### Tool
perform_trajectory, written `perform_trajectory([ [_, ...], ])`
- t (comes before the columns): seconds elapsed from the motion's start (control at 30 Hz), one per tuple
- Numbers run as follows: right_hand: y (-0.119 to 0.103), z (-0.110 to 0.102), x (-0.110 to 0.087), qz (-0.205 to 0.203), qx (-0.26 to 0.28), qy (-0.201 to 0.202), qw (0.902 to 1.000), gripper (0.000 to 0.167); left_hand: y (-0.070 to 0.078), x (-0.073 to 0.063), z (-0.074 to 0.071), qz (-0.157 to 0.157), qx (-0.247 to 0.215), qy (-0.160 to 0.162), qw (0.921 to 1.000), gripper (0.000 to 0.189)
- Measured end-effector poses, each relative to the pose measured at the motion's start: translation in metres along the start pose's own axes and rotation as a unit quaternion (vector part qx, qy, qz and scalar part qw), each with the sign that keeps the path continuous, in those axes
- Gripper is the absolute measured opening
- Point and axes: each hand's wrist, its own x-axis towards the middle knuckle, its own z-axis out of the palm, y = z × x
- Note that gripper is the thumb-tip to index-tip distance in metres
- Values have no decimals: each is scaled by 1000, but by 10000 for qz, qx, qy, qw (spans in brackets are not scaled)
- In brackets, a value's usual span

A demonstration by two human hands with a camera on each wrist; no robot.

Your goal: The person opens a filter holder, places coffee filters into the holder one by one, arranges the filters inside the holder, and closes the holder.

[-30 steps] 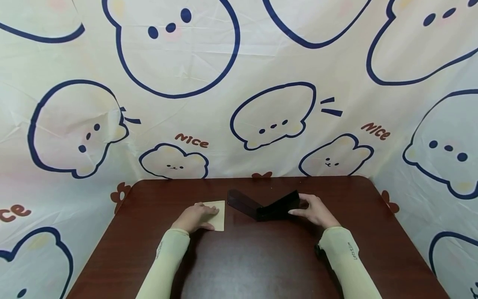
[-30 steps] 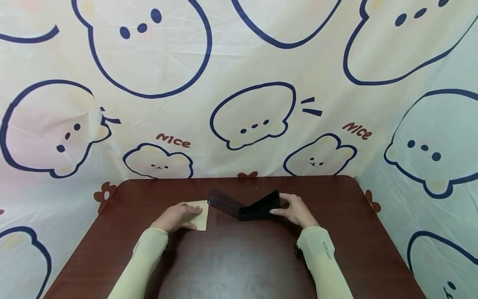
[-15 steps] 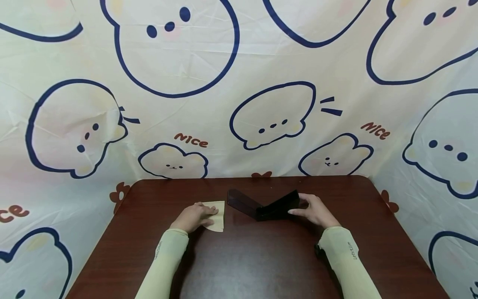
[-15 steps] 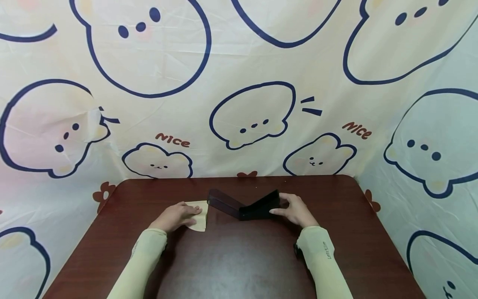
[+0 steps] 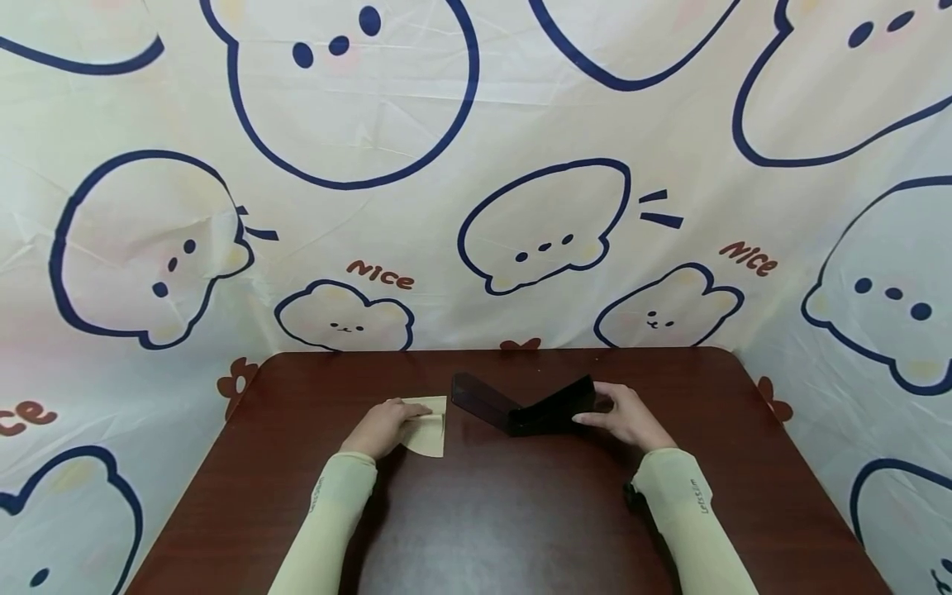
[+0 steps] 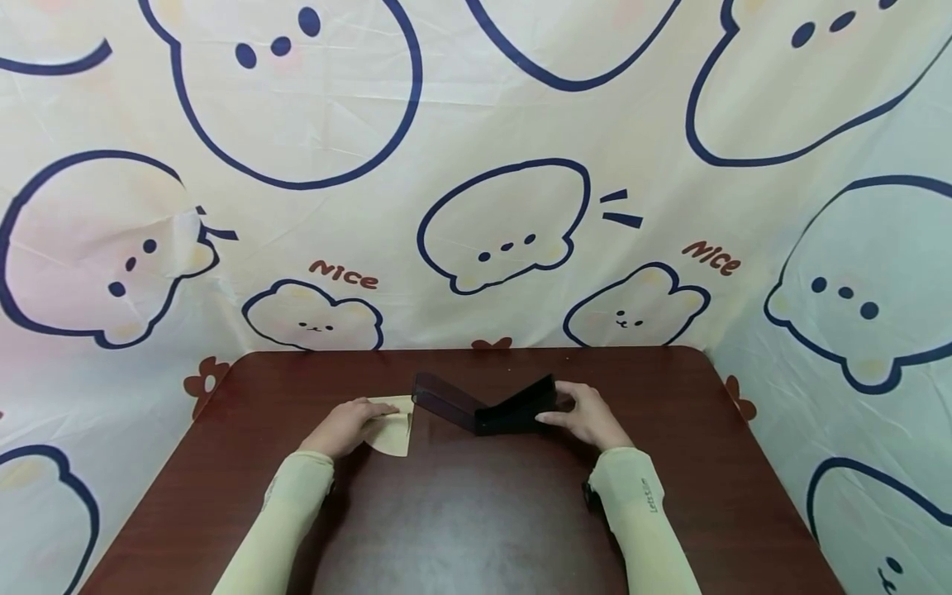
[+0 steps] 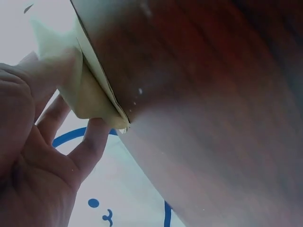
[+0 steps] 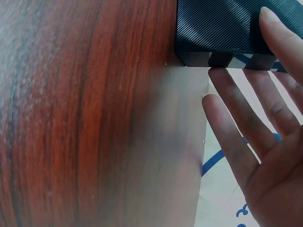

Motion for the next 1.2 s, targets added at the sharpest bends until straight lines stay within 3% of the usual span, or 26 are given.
perform_trajectory([
  [0.23, 0, -1, 0, -20, 4, -16, 10000, 84, 2, 1, -3, -235, -334, -29, 9992, 54],
  [0.33, -1, -1, 0, -38, 28, -5, 10000, 83, 1, 2, -4, -339, -397, -61, 9986, 50],
  [0.67, -1, 0, 0, -39, -13, -9, 10000, 82, -4, 1, -7, -258, -410, -11, 9988, 37],
  [0.93, -3, -1, 2, 25, -30, -36, 10000, 89, -8, 0, -10, -355, -158, -73, 9992, 25],
  [1.2, -2, -1, 0, 121, 9, -49, 9999, 86, -7, 0, -11, -499, -438, 95, 9977, 29],
])
